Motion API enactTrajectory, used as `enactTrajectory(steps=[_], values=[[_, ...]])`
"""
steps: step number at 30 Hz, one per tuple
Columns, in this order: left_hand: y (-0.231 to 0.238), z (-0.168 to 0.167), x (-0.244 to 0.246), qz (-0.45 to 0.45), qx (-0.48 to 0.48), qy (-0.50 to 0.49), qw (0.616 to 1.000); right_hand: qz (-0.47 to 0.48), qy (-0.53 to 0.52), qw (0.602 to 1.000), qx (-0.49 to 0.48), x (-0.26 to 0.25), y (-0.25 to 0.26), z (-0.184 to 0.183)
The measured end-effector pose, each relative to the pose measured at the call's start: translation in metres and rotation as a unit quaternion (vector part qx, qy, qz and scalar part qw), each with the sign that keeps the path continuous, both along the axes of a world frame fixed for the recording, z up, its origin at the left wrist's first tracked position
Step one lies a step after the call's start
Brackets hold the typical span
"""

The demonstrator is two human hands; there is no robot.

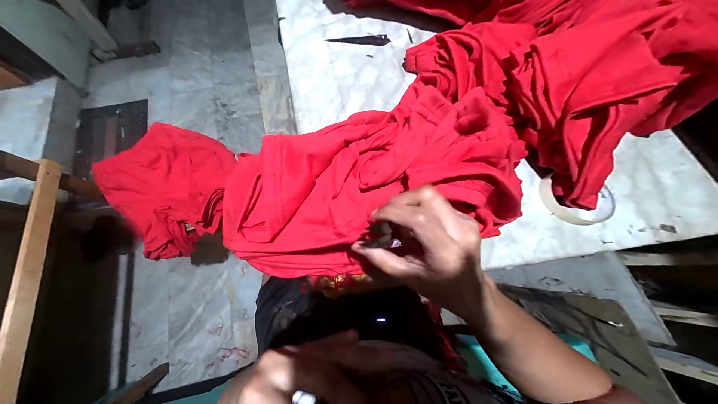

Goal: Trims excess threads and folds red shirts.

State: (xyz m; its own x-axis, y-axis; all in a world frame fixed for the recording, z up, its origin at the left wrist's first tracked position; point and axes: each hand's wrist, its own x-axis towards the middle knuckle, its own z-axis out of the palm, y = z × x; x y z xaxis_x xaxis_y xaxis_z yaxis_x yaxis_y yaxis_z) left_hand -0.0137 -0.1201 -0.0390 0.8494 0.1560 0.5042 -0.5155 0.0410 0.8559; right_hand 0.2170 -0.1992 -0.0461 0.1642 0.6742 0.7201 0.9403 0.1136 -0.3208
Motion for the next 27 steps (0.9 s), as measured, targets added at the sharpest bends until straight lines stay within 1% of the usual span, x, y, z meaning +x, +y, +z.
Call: enactTrajectory(steps=[1, 2, 4, 6, 7, 9, 10, 11, 13, 15, 16, 18, 20, 21, 23, 26, 27], values=[[-0.001, -0.005, 0.003, 0.044, 0.014, 0.001, 0.999, 0.009, 0.005, 1.0, 0.001, 0.0, 0.002, -0.003], [0.001, -0.012, 0.006, 0.094, 0.048, 0.008, 0.994, 0.021, 0.011, 1.0, 0.003, 0.0, 0.005, -0.005], [0.004, -0.024, 0.015, 0.201, 0.13, 0.048, 0.97, 0.055, 0.048, 0.997, 0.021, 0.001, 0.009, -0.007], [0.006, -0.029, 0.027, 0.321, 0.195, 0.089, 0.922, 0.1, 0.114, 0.988, 0.024, 0.001, 0.011, -0.005], [0.006, -0.03, 0.034, 0.378, 0.209, 0.1, 0.896, 0.123, 0.149, 0.981, 0.013, 0.001, 0.011, -0.003], [0.006, -0.03, 0.05, 0.483, 0.206, 0.107, 0.844, 0.166, 0.222, 0.961, -0.024, 0.002, 0.013, -0.002], [0.006, -0.03, 0.059, 0.52, 0.206, 0.118, 0.82, 0.175, 0.251, 0.951, -0.046, 0.002, 0.014, -0.002], [0.006, -0.029, 0.068, 0.537, 0.204, 0.134, 0.808, 0.18, 0.273, 0.943, -0.067, 0.002, 0.015, -0.001], [0.006, -0.029, 0.085, 0.532, 0.189, 0.143, 0.813, 0.178, 0.307, 0.929, -0.101, 0.0, 0.016, 0.002], [0.004, -0.034, 0.098, 0.542, 0.155, 0.104, 0.82, 0.169, 0.328, 0.922, -0.116, -0.001, 0.016, 0.004], [0.002, -0.037, 0.1, 0.551, 0.155, 0.082, 0.816, 0.157, 0.34, 0.92, -0.115, -0.002, 0.016, 0.006], [0.001, -0.04, 0.093, 0.532, 0.178, 0.05, 0.827, 0.136, 0.362, 0.917, -0.1, -0.003, 0.015, 0.007], [0.0, -0.043, 0.08, 0.502, 0.196, 0.044, 0.841, 0.132, 0.368, 0.917, -0.081, -0.005, 0.014, 0.004], [-0.001, -0.043, 0.075, 0.498, 0.2, 0.05, 0.842, 0.13, 0.366, 0.918, -0.077, -0.006, 0.015, 0.003], [0.0, -0.041, 0.069, 0.513, 0.212, 0.076, 0.828, 0.126, 0.361, 0.92, -0.088, -0.008, 0.014, 0.003], [0.003, -0.038, 0.074, 0.549, 0.237, 0.148, 0.788, 0.108, 0.394, 0.904, -0.126, -0.009, 0.012, 0.013], [0.004, -0.037, 0.079, 0.558, 0.235, 0.168, 0.778, 0.107, 0.39, 0.904, -0.14, -0.009, 0.012, 0.014]])
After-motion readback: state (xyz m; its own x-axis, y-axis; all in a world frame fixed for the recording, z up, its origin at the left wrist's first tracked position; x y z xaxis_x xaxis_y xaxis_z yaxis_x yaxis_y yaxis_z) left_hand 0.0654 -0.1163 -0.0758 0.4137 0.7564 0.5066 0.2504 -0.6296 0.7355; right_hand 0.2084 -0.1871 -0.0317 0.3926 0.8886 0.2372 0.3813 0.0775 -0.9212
